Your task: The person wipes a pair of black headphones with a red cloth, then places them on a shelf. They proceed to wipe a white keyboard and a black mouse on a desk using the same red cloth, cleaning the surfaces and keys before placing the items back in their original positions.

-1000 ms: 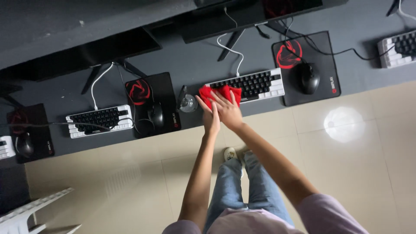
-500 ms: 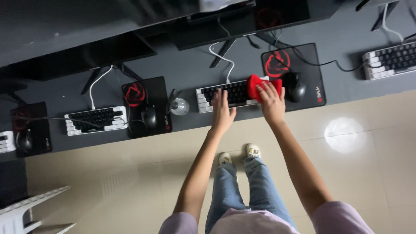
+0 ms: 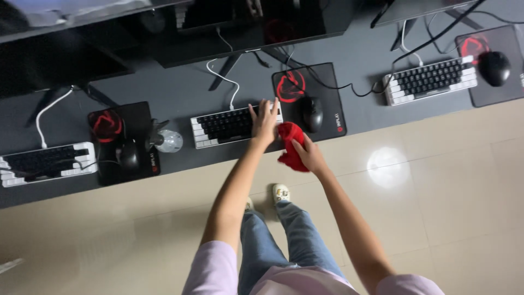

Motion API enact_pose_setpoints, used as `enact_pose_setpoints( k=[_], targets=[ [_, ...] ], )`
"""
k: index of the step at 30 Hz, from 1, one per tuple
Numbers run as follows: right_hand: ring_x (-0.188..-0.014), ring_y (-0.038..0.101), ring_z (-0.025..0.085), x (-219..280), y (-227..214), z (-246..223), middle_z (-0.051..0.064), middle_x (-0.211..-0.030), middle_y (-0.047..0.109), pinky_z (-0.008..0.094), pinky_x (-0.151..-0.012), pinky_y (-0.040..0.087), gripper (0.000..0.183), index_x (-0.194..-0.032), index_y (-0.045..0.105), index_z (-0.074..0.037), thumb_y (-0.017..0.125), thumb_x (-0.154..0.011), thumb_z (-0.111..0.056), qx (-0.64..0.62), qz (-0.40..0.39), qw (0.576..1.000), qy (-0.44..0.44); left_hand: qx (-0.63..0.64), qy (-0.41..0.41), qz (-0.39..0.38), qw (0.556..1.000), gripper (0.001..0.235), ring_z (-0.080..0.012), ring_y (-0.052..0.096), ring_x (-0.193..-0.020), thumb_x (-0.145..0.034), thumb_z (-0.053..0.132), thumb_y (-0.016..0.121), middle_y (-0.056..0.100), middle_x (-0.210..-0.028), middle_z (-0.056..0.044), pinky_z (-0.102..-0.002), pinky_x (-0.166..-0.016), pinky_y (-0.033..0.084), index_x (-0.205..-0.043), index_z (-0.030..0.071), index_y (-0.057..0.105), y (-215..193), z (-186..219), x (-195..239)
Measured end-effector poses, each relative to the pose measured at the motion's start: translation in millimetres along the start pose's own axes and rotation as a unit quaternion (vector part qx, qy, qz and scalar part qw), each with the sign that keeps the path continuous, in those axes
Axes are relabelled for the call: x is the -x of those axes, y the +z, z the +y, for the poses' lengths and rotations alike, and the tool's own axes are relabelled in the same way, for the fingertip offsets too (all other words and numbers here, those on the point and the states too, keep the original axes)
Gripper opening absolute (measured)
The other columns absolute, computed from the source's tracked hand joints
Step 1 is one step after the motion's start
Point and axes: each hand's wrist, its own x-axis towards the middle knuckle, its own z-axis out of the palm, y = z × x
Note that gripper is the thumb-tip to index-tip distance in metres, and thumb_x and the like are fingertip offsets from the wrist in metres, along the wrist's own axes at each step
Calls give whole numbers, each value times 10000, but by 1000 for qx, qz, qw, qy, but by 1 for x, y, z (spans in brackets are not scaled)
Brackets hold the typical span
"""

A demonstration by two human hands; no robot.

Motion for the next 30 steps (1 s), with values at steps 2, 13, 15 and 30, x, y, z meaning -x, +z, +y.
enact_pose_setpoints(
  k=[2, 13, 15, 30],
  targets=[
    [-1074, 689, 285, 19, -33, -25, 159, -1179, 739, 407, -977, 533, 529, -1403, 586, -50, 592, -979, -367, -353, -64, 910, 206, 86, -35, -151, 984, 1141, -361, 388, -1429, -607, 164, 881, 438, -1439, -182, -711, -1213, 182, -1582, 64, 296, -47, 2, -14],
    [-1362, 515, 208, 9, -131, -98, 92, -1520, 510, 363, -1148, 410, 534, -1537, 410, -73, 520, -1051, -265, -611, -19, 788, 68, 346, -49, -15, 937, 1233, -417, 414, -1440, -592, 194, 932, 402, -1546, -225, -463, -1177, 404, -1605, 52, 243, -255, 38, -20],
    [-1412, 484, 256, 0, -149, -140, 124, -1566, 485, 390, -1187, 379, 549, -1560, 405, -56, 549, -1059, -231, -519, -40, 852, -50, 377, -73, 3, 923, 1228, -414, 414, -1458, -599, 179, 933, 400, -1565, -218, -436, -1185, 406, -1611, 54, 250, -270, 38, -13],
    [-1210, 607, 438, -59, -96, -271, 230, -1350, 553, 435, -1016, 522, 518, -1382, 574, -65, 716, -885, -80, -258, -69, 925, -270, 405, -167, 51, 898, 1179, -358, 382, -1547, -631, 121, 959, 390, -1623, -189, -431, -1265, 371, -1597, 62, 286, -279, -33, 83]
  ],
)
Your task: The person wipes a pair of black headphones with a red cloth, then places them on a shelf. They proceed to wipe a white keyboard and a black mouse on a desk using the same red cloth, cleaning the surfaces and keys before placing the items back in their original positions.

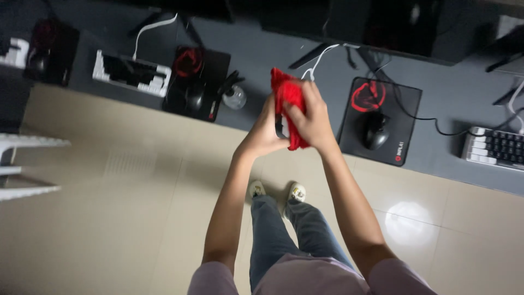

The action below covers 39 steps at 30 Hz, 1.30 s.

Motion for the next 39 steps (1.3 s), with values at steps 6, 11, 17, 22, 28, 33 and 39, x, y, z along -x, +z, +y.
enact_pose_setpoints(
  k=[6, 11, 17, 22, 28, 33, 39],
  targets=[
    [-1079, 682, 247, -4, 52, 29, 140, -1192, 689, 349, -967, 542, 361, -1373, 548, -68, 613, -1022, -126, -168, 57, 983, 41, 331, 37, 11, 943, 1188, -264, 21, -1679, -887, 316, 799, 37, -1787, -182, -381, -1357, 103, -1712, 92, -26, -5, -14, 14],
    [-1348, 534, 273, 40, 86, 71, 170, -1446, 563, 367, -1142, 411, 469, -1507, 453, -33, 541, -1062, -149, -203, 60, 975, 73, 194, -82, 157, 965, 835, -345, 243, -1588, -1045, 389, 545, 233, -1705, -246, -429, -1281, 212, -1652, 26, 101, -5, -9, 12],
    [-1569, 349, 295, 59, 75, 24, 176, -1677, 365, 387, -1290, 260, 550, -1611, 334, -6, 473, -1096, -141, -242, 48, 966, 71, 100, -105, 219, 965, 760, -375, 335, -1549, -1092, 471, 435, 286, -1674, -271, -431, -1257, 297, -1650, 9, 206, 21, -3, 1],
    [-1559, 378, 284, 12, 53, 4, 163, -1678, 367, 384, -1289, 294, 539, -1592, 382, 4, 478, -1077, -124, -223, 35, 974, 31, 151, -87, 225, 959, 749, -389, 322, -1553, -1100, 472, 428, 276, -1672, -279, -448, -1252, 298, -1632, 4, 185, 28, 11, -10],
    [-1485, 437, 275, 37, 98, 104, 167, -1584, 467, 374, -1257, 310, 562, -1580, 350, 28, 472, -1063, -159, -282, 59, 956, 56, 123, -104, 234, 959, 637, -356, 418, -1507, -1126, 450, 345, 402, -1621, -244, -420, -1230, 335, -1610, 38, 304, 12, -6, -4],
    [-1429, 452, 259, 55, 108, 162, 159, -1513, 479, 371, -1227, 323, 537, -1549, 351, 28, 467, -1065, -173, -255, 65, 964, 26, 170, -150, 232, 946, 605, -321, 470, -1455, -1112, 406, 341, 482, -1559, -205, -379, -1190, 351, -1599, 50, 299, -7, -7, 8],
    [-1197, 578, 208, 48, 106, 191, 117, -1324, 593, 358, -1052, 467, 442, -1480, 452, -9, 430, -1097, -229, -281, 95, 927, 230, 141, -120, 223, 957, 562, -322, 489, -1448, -1116, 343, 404, 495, -1556, -206, -380, -1197, 360, -1584, 44, 315, 0, 4, 1]
  ],
)
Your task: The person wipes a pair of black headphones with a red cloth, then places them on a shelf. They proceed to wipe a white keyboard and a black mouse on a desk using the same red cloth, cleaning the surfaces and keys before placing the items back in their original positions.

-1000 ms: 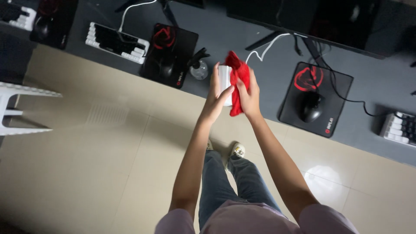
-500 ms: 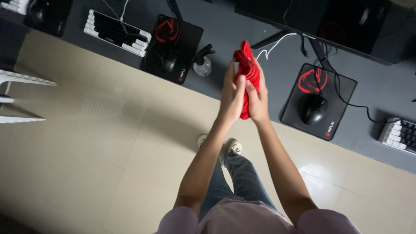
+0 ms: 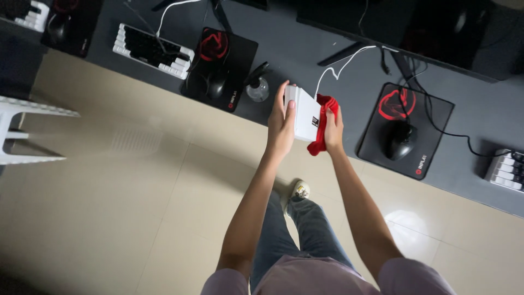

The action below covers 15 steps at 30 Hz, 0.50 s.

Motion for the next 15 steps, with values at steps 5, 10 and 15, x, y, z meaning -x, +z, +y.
enact_pose_setpoints(
  k=[5, 10, 15],
  targets=[
    [-1208, 597, 205, 41, 44, -79, 111, -1337, 638, 349, -1080, 463, 459, -1504, 467, 4, 441, -1113, -234, -72, 39, 996, -30, -37, 8, 9, 999, 601, -331, 513, -1431, -1105, 375, 410, 504, -1531, -236, -395, -1187, 385, -1586, 26, 321, 6, -1, 1],
    [-1413, 480, 282, 89, 69, -125, 184, -1502, 510, 371, -1218, 341, 506, -1554, 389, 22, 464, -1096, -179, 10, -7, 985, -172, 8, 2, 9, 1000, 625, -334, 410, -1503, -1125, 433, 362, 383, -1621, -230, -411, -1223, 341, -1607, 42, 289, 7, -10, 5],
    [-1462, 461, 316, 72, 37, -28, 222, -1546, 485, 390, -1238, 321, 549, -1565, 354, 26, 483, -1080, -198, 88, 11, 976, -198, 86, -52, 5, 995, 634, -312, 389, -1514, -1111, 450, 349, 401, -1625, -184, -406, -1238, 303, -1617, 75, 280, -8, -6, 7]
  ],
)
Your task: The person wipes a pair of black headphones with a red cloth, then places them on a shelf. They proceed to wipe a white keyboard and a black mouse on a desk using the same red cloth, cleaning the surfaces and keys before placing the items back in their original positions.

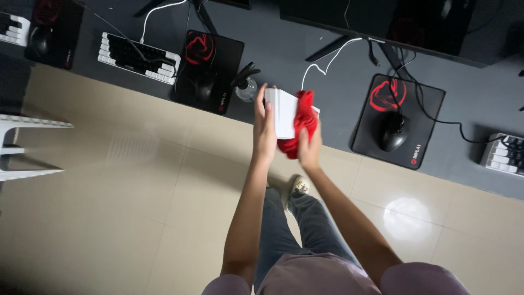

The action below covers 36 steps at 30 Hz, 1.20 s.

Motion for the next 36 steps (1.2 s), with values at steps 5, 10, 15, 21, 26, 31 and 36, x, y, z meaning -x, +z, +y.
enact_pose_setpoints(
  k=[5, 10, 15, 21, 26, 31, 36],
  targets=[
    [-1354, 578, 260, -4, -31, 80, 165, -1458, 601, 369, -1150, 422, 570, -1558, 398, -48, 468, -1061, -320, 36, 33, 977, 207, 44, 2, -41, 998, 696, -288, 332, -1554, -1064, 255, 532, 338, -1683, -152, -416, -1266, 269, -1650, 102, 189, -10, 2, 2],
    [-1388, 509, 251, 7, -41, 103, 147, -1508, 535, 367, -1161, 383, 562, -1570, 360, -45, 450, -1091, -326, -43, 49, 976, 209, 94, 44, -182, 978, 1121, -294, 200, -1633, -889, 211, 780, 164, -1758, -109, -444, -1316, 233, -1684, 138, -7, -21, -6, 0],
    [-1382, 487, 233, 32, -28, 94, 114, -1524, 496, 359, -1167, 382, 563, -1574, 342, -46, 426, -1103, -343, -204, 141, 940, 233, 9, 106, -273, 956, 1405, -317, 111, -1663, -798, 231, 920, 48, -1784, -109, -471, -1354, 208, -1657, 160, -190, -12, -41, -11],
    [-1338, 538, 241, 36, -58, 48, 116, -1477, 541, 391, -1139, 430, 550, -1508, 418, -43, 399, -1079, -387, -371, 205, 868, 259, -117, 153, -281, 940, 1453, -385, 170, -1620, -696, 287, 987, 47, -1743, -221, -522, -1291, 291, -1656, 92, -87, 29, -41, -23],
    [-1207, 592, 314, 21, -106, -49, 157, -1394, 600, 468, -1006, 519, 615, -1475, 481, -16, 578, -953, -326, -240, 67, 937, 246, -344, 267, -253, 864, 1462, -417, 422, -1427, -566, 486, 985, 343, -1555, -237, -549, -1127, 331, -1626, 65, 70, 83, -18, -28],
    [-1241, 584, 297, 90, -170, 43, 100, -1401, 591, 470, -1007, 524, 561, -1413, 513, -115, 640, -911, -330, -483, 192, 798, 304, -406, 324, -291, 804, 1376, -369, 517, -1245, -545, 486, 966, 456, -1393, -209, -531, -1068, 334, -1617, 117, 186, 135, -37, -26],
    [-1310, 579, 234, 86, -198, 7, 46, -1438, 598, 397, -1069, 508, 642, -1429, 508, -161, 772, -853, -264, -215, 196, 906, 307, -486, 347, -325, 733, 1319, -399, 522, -1119, -514, 348, 959, 502, -1285, -196, -522, -1003, 353, -1612, 145, 258, 154, -98, -30]
  ],
)
